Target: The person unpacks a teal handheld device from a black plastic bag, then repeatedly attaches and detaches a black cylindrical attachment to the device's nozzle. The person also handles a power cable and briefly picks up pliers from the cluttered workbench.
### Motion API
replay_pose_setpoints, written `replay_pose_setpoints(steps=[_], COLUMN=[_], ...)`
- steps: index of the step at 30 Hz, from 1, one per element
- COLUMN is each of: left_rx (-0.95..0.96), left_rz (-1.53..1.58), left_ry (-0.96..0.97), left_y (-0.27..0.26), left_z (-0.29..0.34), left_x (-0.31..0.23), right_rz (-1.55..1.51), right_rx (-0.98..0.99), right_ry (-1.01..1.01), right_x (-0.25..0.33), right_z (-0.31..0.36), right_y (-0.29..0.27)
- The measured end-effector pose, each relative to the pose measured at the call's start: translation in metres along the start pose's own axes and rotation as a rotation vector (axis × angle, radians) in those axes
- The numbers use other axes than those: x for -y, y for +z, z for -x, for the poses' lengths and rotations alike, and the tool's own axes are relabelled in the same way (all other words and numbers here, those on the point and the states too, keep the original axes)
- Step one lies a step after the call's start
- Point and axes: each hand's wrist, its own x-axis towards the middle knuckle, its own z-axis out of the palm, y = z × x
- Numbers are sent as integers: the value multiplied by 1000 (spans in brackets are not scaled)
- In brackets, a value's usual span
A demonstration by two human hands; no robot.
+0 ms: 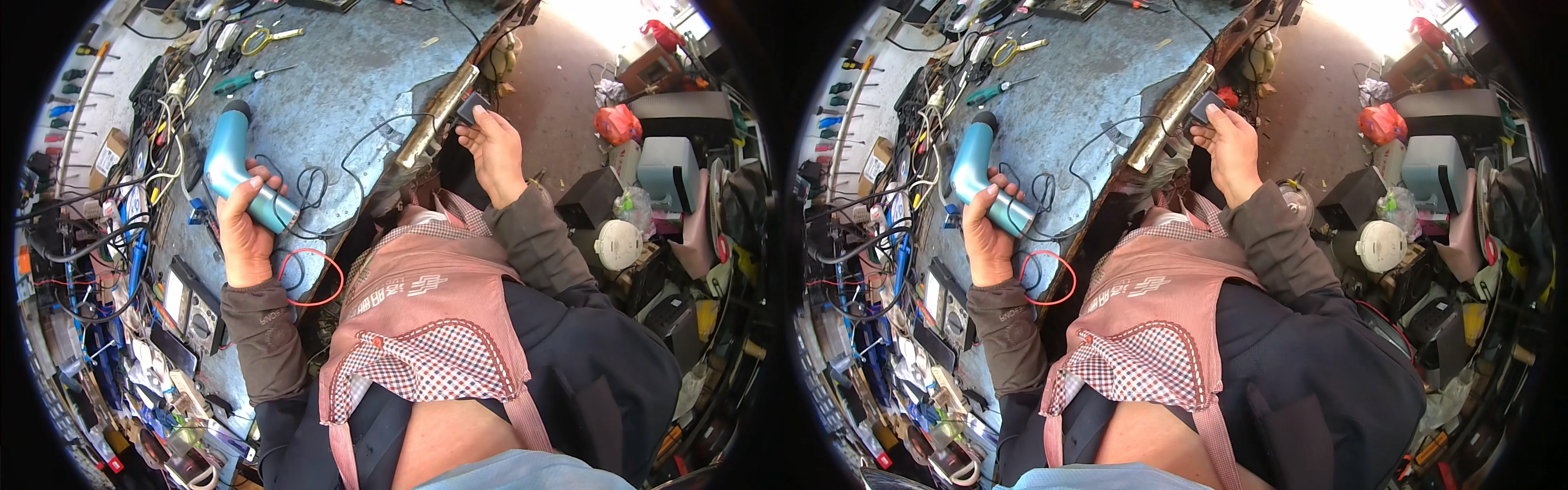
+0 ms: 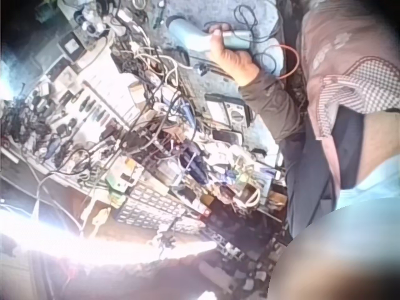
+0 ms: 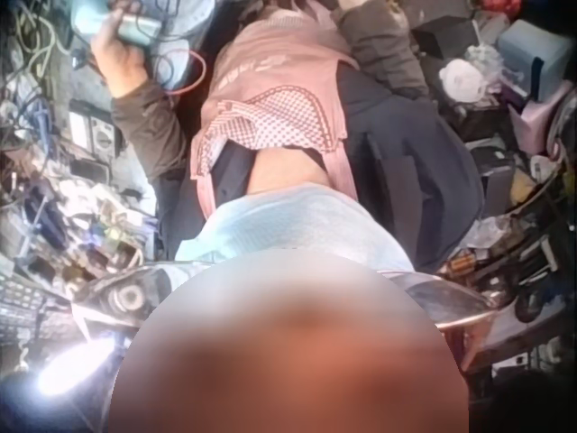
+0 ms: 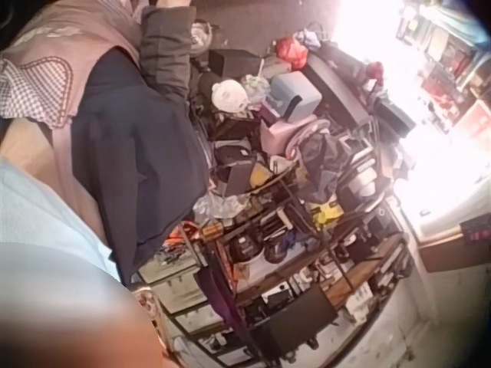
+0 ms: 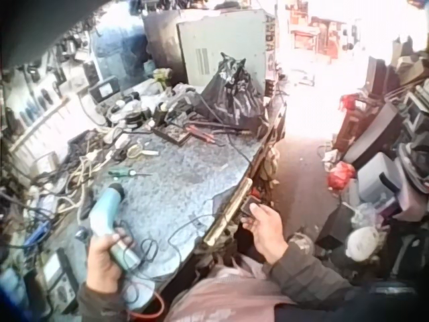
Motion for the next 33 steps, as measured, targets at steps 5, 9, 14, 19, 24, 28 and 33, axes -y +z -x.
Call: replay_pose_setpoints(steps=[5, 9, 14, 19, 24, 28, 33], left_rx=[49, 40, 58, 59, 66, 74, 101], left_rz=[40, 46, 102, 101, 150, 431, 766], left_ry=[19, 9, 23, 29, 1, 24, 51], left_y=[0, 8, 4, 6, 0, -13, -34], left_z=[-5, -4, -1, 1, 0, -3, -4], left_x=[3, 1, 0, -3, -7, -18, -37], right_rz=[61, 188, 627, 887, 1219, 1117, 1159], right_rx=[70, -6, 746, 1038, 1074, 1013, 1158], right_ry=[44, 141, -150, -795, -959, -857, -806], right_x=[2, 8, -4, -1, -20, -19, -16], right_z=[-16, 18, 104, 126, 136, 138, 126], right_y=[-13, -17, 36, 114, 149, 164, 176])
